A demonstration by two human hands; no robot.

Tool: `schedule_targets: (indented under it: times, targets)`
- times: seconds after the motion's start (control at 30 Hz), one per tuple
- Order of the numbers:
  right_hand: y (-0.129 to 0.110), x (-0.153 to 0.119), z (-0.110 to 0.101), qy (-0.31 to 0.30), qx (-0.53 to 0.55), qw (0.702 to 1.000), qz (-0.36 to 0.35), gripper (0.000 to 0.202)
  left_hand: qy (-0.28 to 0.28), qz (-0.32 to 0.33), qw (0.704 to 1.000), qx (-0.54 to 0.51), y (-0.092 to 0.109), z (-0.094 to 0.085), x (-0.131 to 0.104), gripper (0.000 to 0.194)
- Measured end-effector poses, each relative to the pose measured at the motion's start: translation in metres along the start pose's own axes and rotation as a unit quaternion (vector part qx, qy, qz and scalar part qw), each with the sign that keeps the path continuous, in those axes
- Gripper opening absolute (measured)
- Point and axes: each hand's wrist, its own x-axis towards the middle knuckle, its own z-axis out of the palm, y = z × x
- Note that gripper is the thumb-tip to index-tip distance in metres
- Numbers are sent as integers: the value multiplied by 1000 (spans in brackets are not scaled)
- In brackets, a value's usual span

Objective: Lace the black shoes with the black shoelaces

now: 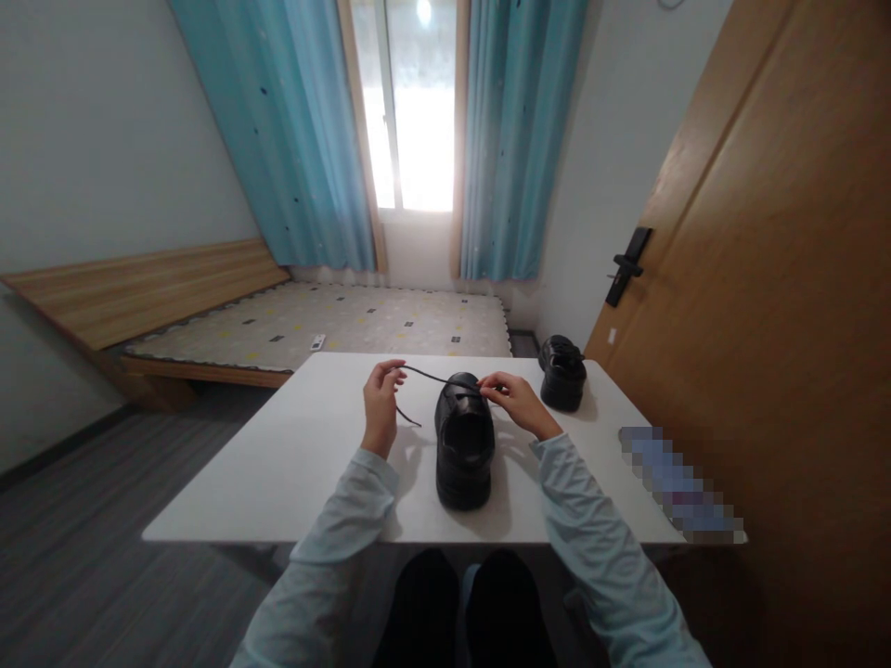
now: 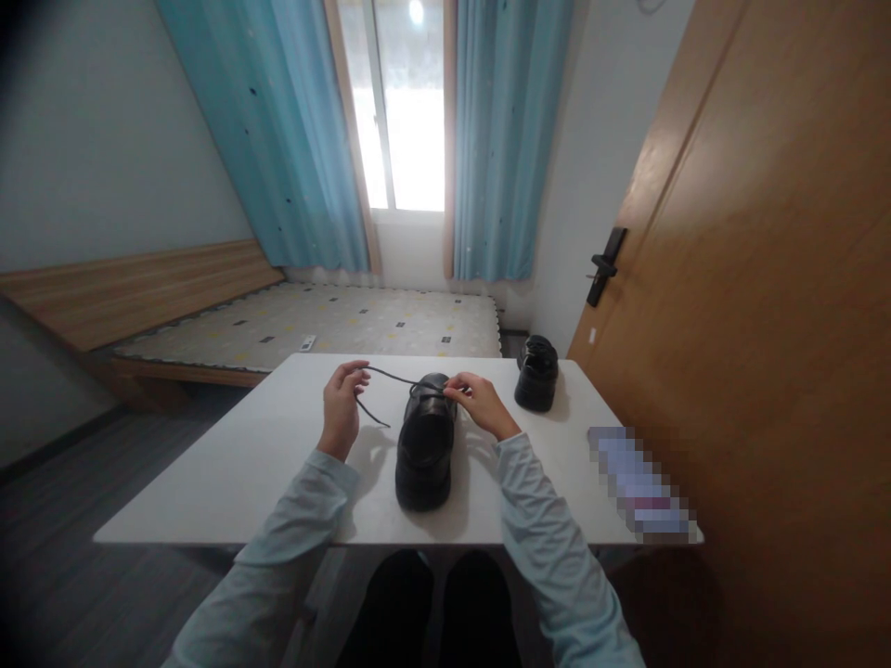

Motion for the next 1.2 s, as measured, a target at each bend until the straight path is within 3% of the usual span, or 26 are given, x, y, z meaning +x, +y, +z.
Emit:
schedule_targets:
  times: [0.13,0.23,0.53,0.7,0.87,1.07,1.2]
  targets:
    - [1,1,-1,38,-52,998,7,15,19,77,992,95,4,0,-3,20]
    - [0,2,-1,52,-79,995,18,14,0,137,978,159,7,1,-8,18]
    - [-2,2,0,35,-69,996,47,14,-272,226,914,201,16,11,-21,18]
    - [1,2,1,22,-86,995,45,5,-338,225,887,219,12,13,-23,36]
    - [3,2,1,9,-97,994,47,6,-360,181,891,210,7,14,-25,59]
    - [4,2,2,21,-107,993,39,4,-392,112,889,208,5,14,-26,61]
    - [5,2,3,36,-118,992,24,4,-397,101,890,201,3,14,-26,61]
